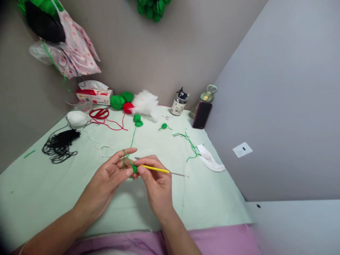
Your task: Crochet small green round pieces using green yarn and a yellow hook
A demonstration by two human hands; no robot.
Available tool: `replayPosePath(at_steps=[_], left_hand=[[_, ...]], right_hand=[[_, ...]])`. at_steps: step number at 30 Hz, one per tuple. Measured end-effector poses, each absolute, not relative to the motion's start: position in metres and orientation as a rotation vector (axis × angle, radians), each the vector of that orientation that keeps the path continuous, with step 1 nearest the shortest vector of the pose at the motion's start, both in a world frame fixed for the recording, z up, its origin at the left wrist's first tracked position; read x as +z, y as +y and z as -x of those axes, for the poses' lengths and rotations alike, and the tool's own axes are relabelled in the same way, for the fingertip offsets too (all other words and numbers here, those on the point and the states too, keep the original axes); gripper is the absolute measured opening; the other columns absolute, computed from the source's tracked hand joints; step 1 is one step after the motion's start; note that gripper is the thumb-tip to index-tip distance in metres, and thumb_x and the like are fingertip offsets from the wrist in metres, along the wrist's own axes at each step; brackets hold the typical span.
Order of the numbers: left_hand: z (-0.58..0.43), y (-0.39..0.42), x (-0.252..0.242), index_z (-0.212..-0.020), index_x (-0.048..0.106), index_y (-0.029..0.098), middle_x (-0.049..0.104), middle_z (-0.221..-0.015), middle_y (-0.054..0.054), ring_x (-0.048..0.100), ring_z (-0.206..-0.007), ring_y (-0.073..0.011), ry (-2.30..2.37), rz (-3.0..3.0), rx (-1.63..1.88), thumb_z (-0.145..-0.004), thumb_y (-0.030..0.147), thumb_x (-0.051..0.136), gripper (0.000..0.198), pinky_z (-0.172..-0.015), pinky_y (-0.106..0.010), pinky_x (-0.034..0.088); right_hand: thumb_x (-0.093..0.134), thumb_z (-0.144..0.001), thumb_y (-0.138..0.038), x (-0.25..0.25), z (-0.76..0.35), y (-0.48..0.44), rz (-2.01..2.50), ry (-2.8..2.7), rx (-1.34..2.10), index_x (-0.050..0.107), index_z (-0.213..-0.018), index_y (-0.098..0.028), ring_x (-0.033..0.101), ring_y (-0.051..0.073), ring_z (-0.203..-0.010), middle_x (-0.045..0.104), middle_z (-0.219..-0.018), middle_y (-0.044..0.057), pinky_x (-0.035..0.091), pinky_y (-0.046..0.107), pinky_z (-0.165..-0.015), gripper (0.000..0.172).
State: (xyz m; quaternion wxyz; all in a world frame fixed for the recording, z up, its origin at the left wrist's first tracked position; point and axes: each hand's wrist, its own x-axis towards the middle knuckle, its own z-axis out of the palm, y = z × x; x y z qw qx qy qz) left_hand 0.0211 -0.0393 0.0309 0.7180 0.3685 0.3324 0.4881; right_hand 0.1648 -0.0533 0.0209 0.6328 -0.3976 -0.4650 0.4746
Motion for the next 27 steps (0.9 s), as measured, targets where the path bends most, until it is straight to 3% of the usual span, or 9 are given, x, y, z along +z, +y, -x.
replayPosePath(at_steps=[5,12,15,18,24,27], left_hand=[[-0.019,-0.04,0.031,-0.137,0.064,0.024,0.07,-0.093,-0.001,0.065,-0.087,-0.0166,0.757,-0.809,1.058,-0.087,0.022,0.082,0.052,-0.088,-0.031,0.052],[-0.015,-0.037,0.037,-0.128,0.071,0.021,0.068,-0.088,-0.001,0.065,-0.085,-0.0175,0.731,-0.775,0.978,-0.089,0.025,0.078,0.04,-0.09,-0.033,0.05],[-0.01,-0.034,0.036,-0.125,0.074,0.021,0.067,-0.087,0.0,0.064,-0.083,-0.0165,0.728,-0.795,0.961,-0.088,0.028,0.079,0.038,-0.085,-0.031,0.049],[-0.008,-0.034,0.033,-0.124,0.074,0.023,0.065,-0.085,0.001,0.063,-0.083,-0.0154,0.743,-0.853,0.982,-0.088,0.029,0.081,0.037,-0.084,-0.03,0.049],[-0.012,-0.04,0.024,-0.123,0.075,0.027,0.063,-0.087,0.003,0.06,-0.085,-0.0132,0.778,-0.88,1.059,-0.09,0.033,0.083,0.035,-0.084,-0.027,0.049],[-0.014,-0.041,0.022,-0.122,0.076,0.03,0.064,-0.091,0.003,0.061,-0.089,-0.0128,0.78,-0.852,1.069,-0.085,0.031,0.088,0.039,-0.084,-0.025,0.049]], right_hand=[[0.077,-0.093,-0.03,0.021,-0.169,-0.056,0.951,-1.175,0.876,0.084,-0.094,-0.03,0.07,0.02,-0.086,0.077,-0.093,0.005,0.057,0.032,-0.072,0.007],[0.065,-0.103,-0.038,0.018,-0.175,-0.054,0.812,-1.054,1.152,0.078,-0.098,-0.026,0.07,0.014,-0.073,0.078,-0.093,0.002,0.058,0.029,-0.071,0.018],[0.058,-0.106,-0.035,0.022,-0.178,-0.056,0.818,-1.134,1.108,0.074,-0.098,-0.025,0.072,0.013,-0.07,0.077,-0.094,0.002,0.061,0.03,-0.071,0.02],[0.052,-0.108,-0.025,0.024,-0.18,-0.06,0.873,-1.382,0.826,0.071,-0.107,-0.024,0.075,0.015,-0.074,0.076,-0.098,0.004,0.064,0.032,-0.072,0.02],[0.054,-0.101,-0.009,0.011,-0.18,-0.064,0.868,-1.86,-0.042,0.066,-0.125,-0.023,0.079,0.021,-0.098,0.08,-0.103,0.01,0.067,0.033,-0.079,0.03],[0.055,-0.1,-0.007,0.008,-0.178,-0.065,0.879,-1.85,-0.148,0.064,-0.13,-0.022,0.079,0.021,-0.098,0.079,-0.108,0.012,0.068,0.034,-0.083,0.035]])
